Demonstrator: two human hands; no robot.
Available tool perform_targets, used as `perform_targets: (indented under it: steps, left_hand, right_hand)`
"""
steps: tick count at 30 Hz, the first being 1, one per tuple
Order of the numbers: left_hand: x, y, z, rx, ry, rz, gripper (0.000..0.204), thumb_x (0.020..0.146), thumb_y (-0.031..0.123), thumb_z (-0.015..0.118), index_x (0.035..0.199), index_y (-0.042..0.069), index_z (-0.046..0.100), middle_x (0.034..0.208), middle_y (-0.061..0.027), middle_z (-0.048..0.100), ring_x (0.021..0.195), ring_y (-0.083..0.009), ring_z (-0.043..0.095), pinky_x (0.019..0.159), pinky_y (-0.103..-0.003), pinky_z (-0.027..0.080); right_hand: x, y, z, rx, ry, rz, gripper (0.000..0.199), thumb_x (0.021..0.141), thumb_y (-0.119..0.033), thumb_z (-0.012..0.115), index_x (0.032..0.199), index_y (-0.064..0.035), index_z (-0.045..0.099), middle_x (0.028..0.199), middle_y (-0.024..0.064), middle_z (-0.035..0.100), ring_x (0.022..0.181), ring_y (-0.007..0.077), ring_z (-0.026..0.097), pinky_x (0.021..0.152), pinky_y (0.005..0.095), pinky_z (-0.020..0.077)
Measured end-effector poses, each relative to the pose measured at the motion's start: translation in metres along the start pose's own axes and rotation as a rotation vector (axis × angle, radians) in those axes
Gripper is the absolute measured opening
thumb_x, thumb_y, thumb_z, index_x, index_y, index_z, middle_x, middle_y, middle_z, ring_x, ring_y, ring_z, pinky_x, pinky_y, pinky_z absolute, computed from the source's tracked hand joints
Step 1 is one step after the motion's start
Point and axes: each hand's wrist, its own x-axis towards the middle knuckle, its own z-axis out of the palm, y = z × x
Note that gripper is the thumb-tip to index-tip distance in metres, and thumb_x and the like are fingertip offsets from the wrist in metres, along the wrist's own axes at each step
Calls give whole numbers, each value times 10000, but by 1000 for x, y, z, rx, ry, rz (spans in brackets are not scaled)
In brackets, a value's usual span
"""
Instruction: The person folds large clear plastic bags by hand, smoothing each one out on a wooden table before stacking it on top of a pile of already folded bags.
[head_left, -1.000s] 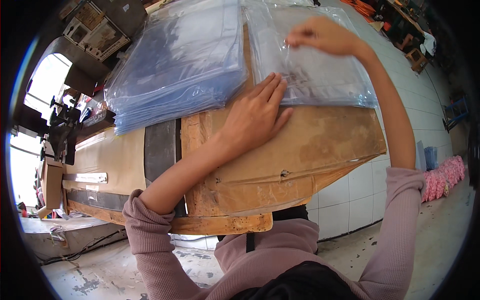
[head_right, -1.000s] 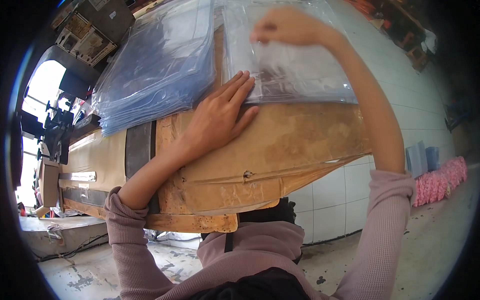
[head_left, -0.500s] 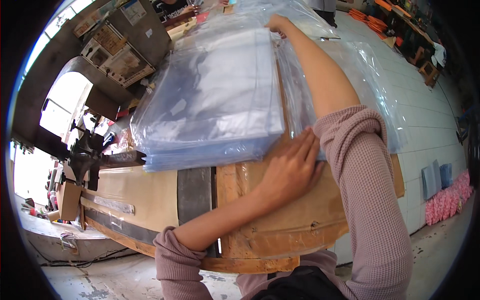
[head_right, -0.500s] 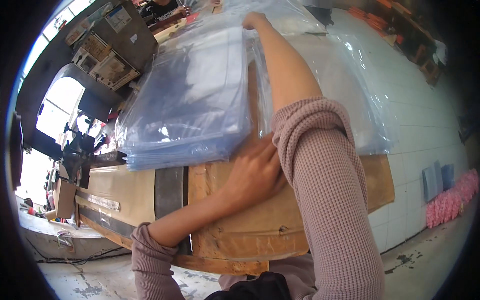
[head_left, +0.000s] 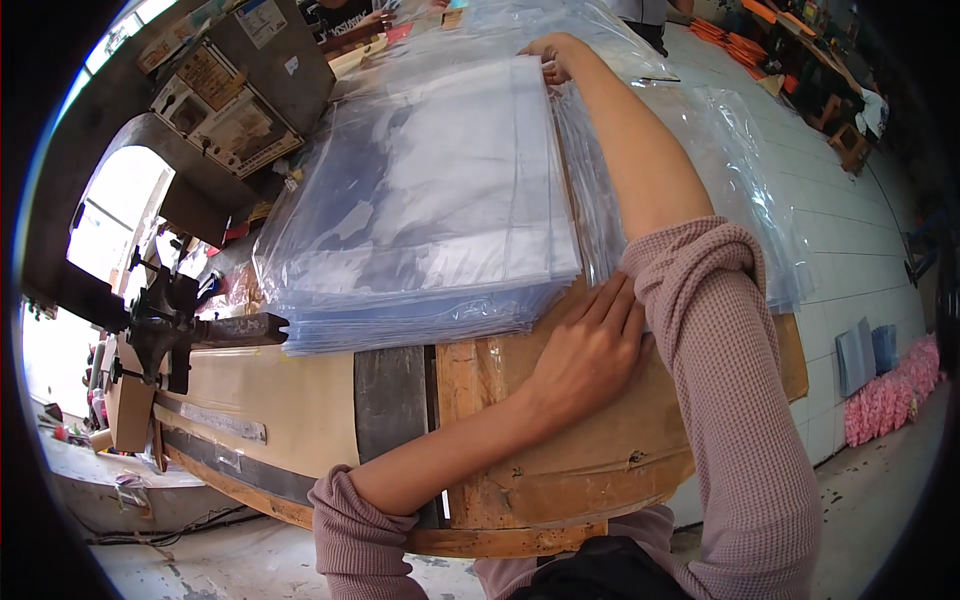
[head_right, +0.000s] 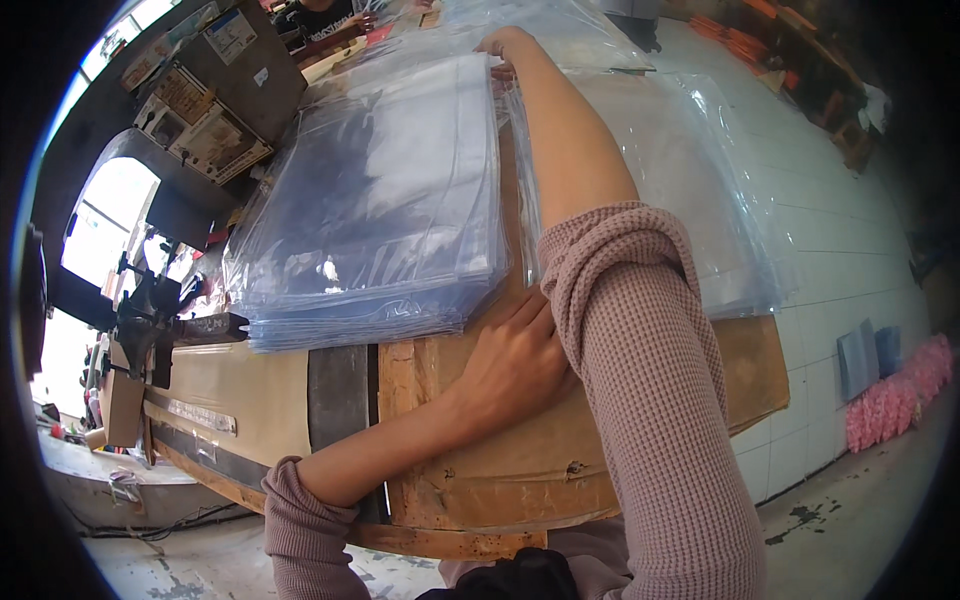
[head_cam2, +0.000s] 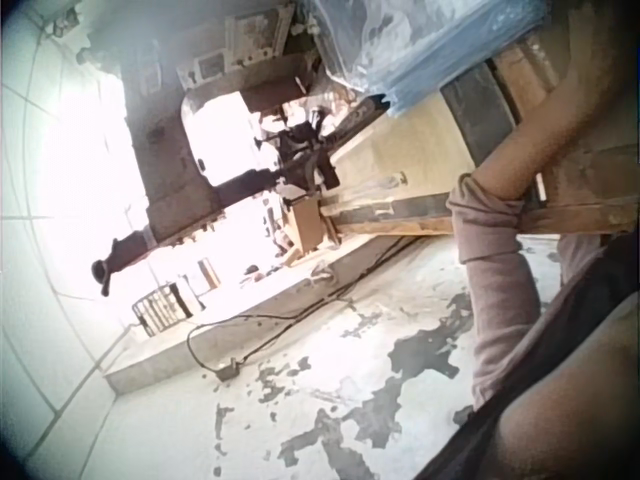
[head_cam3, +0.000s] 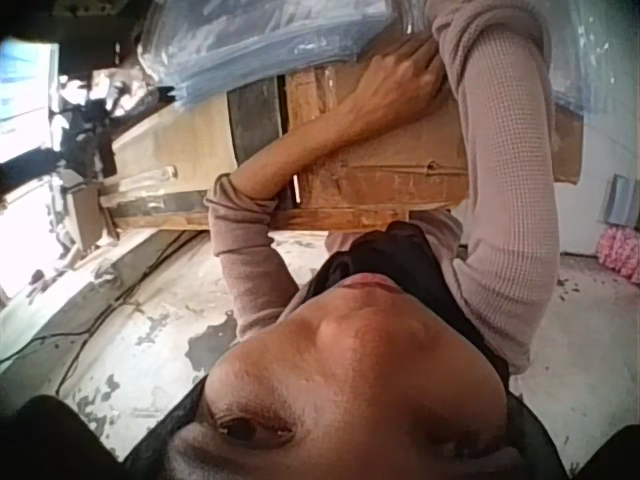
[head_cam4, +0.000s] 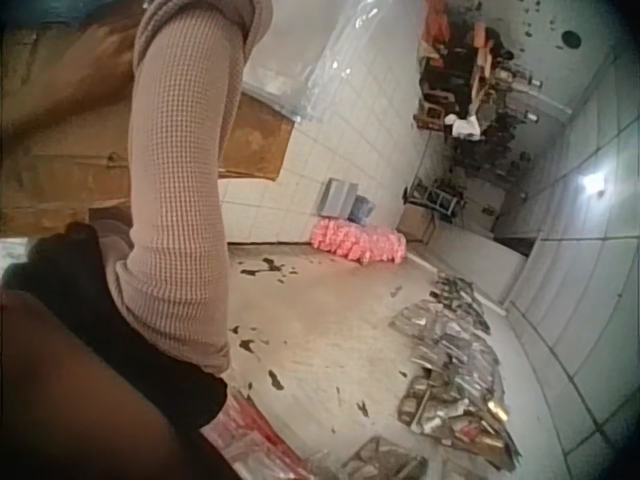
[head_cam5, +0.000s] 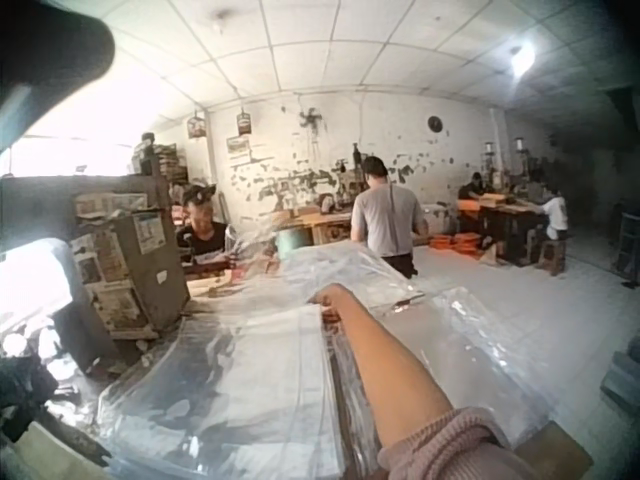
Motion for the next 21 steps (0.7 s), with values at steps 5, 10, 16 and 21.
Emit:
perform_targets:
  steps: [5, 10, 16, 21]
  left_hand:
    - [-9, -8, 0, 27, -28, -30, 353, 785, 172, 571, 990, -113, 536, 1105, -243, 540, 1128, -342, 498, 924, -385, 435]
    - [4, 3, 5, -24, -19, 11, 370, 801, 180, 565, 1019, -117, 532, 1141, -258, 529, 1146, -335, 490, 923, -384, 438]
    - [6, 5, 10, -19, 105, 62, 429, 802, 179, 581, 1106, -114, 503, 1189, -275, 509, 1132, -345, 505, 915, -384, 447]
    - [-13, -19, 4, 54, 118, -12, 422, 802, 167, 586, 1130, -84, 500, 1184, -269, 515, 1092, -363, 528, 904, -394, 453]
  right_hand:
    - [-2, 0, 19, 263, -351, -103, 212, 828, -139, 627, 942, 30, 569, 976, 116, 585, 802, 183, 633, 698, 336, 559]
    - [30, -11, -36, 861, -322, -444, 291, 857, -132, 586, 1070, 49, 503, 1258, 189, 466, 1008, 234, 586, 855, 371, 512]
    - [7, -44, -114, 1088, -158, -608, 307, 966, -251, 361, 1203, -86, 466, 1205, 98, 531, 740, 226, 641, 465, 339, 479]
    - [-125, -16, -97, 1091, -111, -826, 220, 930, -168, 397, 1048, -79, 560, 975, 66, 643, 675, 187, 602, 559, 265, 509]
